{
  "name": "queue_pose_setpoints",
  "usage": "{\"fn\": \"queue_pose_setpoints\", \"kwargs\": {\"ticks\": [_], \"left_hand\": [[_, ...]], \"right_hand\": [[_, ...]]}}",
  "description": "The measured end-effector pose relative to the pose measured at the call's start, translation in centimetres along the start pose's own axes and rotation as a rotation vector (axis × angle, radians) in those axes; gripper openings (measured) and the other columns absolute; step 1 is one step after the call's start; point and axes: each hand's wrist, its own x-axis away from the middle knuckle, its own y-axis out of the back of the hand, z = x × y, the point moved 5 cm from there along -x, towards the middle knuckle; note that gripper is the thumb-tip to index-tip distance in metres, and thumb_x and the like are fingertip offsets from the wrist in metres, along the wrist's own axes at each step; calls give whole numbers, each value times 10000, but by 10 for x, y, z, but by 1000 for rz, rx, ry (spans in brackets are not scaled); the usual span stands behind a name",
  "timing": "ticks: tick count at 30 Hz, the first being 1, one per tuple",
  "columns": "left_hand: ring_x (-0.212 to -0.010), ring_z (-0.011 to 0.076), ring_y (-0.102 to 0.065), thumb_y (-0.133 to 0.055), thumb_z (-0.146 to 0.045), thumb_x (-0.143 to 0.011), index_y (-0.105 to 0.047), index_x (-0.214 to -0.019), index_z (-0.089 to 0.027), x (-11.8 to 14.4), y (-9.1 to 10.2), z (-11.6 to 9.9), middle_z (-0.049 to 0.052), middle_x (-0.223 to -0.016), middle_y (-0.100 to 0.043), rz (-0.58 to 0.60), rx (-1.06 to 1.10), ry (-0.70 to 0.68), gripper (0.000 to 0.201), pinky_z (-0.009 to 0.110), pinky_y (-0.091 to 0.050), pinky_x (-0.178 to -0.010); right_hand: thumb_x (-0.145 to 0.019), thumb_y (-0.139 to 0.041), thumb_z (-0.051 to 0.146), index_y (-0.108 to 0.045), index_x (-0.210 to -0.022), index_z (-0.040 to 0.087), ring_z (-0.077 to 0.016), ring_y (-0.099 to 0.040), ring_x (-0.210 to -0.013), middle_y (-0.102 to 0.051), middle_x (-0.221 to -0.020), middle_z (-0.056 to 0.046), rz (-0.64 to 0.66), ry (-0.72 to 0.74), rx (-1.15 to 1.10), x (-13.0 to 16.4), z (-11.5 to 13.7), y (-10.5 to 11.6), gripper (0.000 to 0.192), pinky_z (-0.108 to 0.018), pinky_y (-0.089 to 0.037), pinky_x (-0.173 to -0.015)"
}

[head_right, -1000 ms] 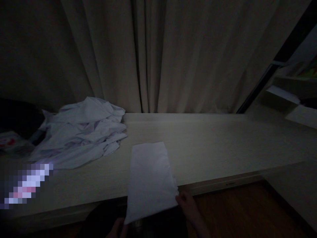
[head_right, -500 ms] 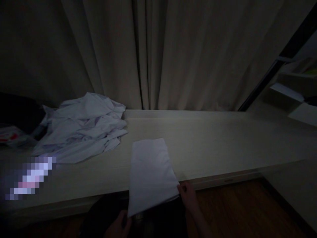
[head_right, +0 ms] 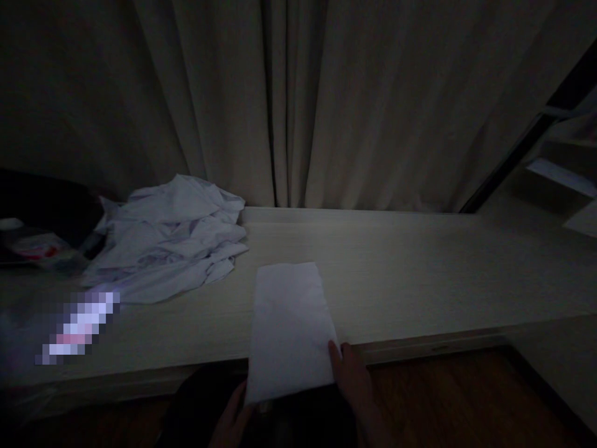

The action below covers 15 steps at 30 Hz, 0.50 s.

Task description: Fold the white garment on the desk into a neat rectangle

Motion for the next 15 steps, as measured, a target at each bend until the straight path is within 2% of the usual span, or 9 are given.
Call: {"fn": "queue_pose_setpoints", "kwargs": {"ticks": [4,8,12,15], "left_hand": [[-1084,264,-586,-529,-567,-688,-543,-1099,-139,-1,-2,-8,139,-1150,-648,-12,98,28,594,361,-469,-926],[-853,254,-655,-607,-656,-584,-567,-969,-146,2,-1,-11,118,-945,-704,55,181,78,640,327,-522,-731],[-602,176,-619,-619,-655,-599,-543,-903,-160,9,1,-16,63,-787,-700,121,219,113,586,295,-480,-603],[-588,161,-607,-621,-625,-631,-543,-925,-161,9,2,-25,48,-761,-692,163,249,89,554,285,-460,-589]], "right_hand": [[-863,-264,565,-520,-966,188,-284,-616,-939,-653,-990,-174,-42,-2,60,1,4,-9,468,-379,-413,-791],[-870,-257,530,-483,-1122,180,-271,-622,-954,-639,-1085,-163,-71,68,4,6,-8,-15,487,-352,-421,-794],[-864,-215,546,-530,-1095,190,-308,-638,-886,-677,-976,-162,-33,30,1,16,-19,-11,528,-387,-433,-754],[-859,-186,581,-551,-1050,208,-296,-641,-862,-684,-956,-157,-36,-25,-54,26,-17,-1,556,-379,-439,-748]]}}
